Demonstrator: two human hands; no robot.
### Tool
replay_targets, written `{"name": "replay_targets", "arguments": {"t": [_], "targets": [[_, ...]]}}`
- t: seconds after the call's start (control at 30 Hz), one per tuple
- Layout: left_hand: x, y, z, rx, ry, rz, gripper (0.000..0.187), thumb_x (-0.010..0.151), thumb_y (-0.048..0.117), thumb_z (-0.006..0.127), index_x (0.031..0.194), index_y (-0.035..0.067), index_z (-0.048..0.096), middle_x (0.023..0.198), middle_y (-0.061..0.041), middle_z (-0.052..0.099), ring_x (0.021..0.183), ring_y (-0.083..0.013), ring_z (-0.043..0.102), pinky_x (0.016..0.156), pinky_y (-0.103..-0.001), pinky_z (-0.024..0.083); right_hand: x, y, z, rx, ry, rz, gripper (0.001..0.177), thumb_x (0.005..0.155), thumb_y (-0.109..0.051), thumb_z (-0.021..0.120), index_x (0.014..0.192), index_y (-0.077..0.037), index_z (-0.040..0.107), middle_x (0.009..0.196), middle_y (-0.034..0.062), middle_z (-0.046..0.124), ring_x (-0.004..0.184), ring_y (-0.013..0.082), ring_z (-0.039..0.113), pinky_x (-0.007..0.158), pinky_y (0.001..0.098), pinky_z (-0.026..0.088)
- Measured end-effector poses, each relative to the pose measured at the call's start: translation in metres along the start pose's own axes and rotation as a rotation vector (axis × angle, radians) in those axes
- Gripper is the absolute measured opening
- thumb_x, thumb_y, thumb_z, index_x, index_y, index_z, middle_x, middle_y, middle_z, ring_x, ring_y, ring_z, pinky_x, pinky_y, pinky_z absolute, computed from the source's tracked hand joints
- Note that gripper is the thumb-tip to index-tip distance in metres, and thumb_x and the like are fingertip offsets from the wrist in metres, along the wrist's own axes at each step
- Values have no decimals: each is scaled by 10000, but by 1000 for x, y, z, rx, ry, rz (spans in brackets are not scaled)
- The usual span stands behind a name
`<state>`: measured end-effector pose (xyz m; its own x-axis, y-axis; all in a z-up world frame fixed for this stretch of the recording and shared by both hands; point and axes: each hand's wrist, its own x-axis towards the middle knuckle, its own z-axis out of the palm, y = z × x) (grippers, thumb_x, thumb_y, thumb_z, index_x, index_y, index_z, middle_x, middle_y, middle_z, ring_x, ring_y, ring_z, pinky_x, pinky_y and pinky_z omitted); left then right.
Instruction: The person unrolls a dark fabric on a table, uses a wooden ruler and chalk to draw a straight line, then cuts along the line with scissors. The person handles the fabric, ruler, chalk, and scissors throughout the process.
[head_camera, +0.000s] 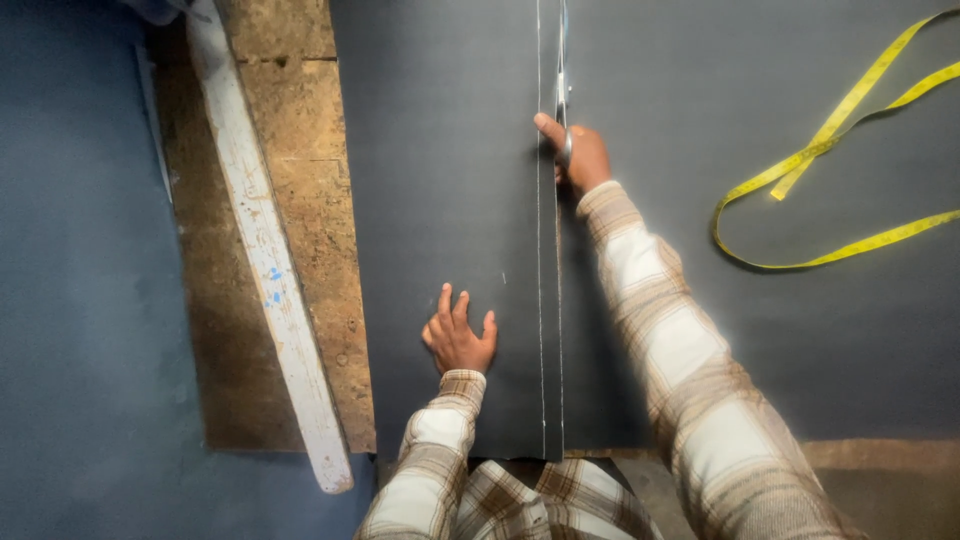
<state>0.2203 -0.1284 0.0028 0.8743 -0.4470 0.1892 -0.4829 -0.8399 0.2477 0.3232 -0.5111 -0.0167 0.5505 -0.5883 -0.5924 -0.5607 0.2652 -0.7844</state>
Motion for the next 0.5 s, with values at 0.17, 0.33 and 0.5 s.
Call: {"name": "replay_targets", "arguments": {"t": [0.17,0.33,0.5], "targets": [[-2,0,2,-3,-1,-4,584,888,557,721,1377,267,590,1619,-29,535,1054,-253,615,964,-481,449,-15,-11,1,-50,15,10,696,911,-632,910,845,9,648,649,182,627,515,256,718,444,345,654],[-3,-1,4,0,35,4,560,902,572,696,1368,273,614,1619,-22,545,1049,-248,620,960,-473,448,-12,-10,0,-25,-4,15,674,901,-604,922,856,15,661,657,195,639,511,246,724,437,341,655],[-3,-2,5,-9,38,5,571,889,565,710,1366,267,613,1619,-28,546,1046,-255,621,955,-479,452,12,-15,-2,15,-9,-8,695,914,-645,907,895,3,658,675,185,633,516,244,728,426,325,659]]}}
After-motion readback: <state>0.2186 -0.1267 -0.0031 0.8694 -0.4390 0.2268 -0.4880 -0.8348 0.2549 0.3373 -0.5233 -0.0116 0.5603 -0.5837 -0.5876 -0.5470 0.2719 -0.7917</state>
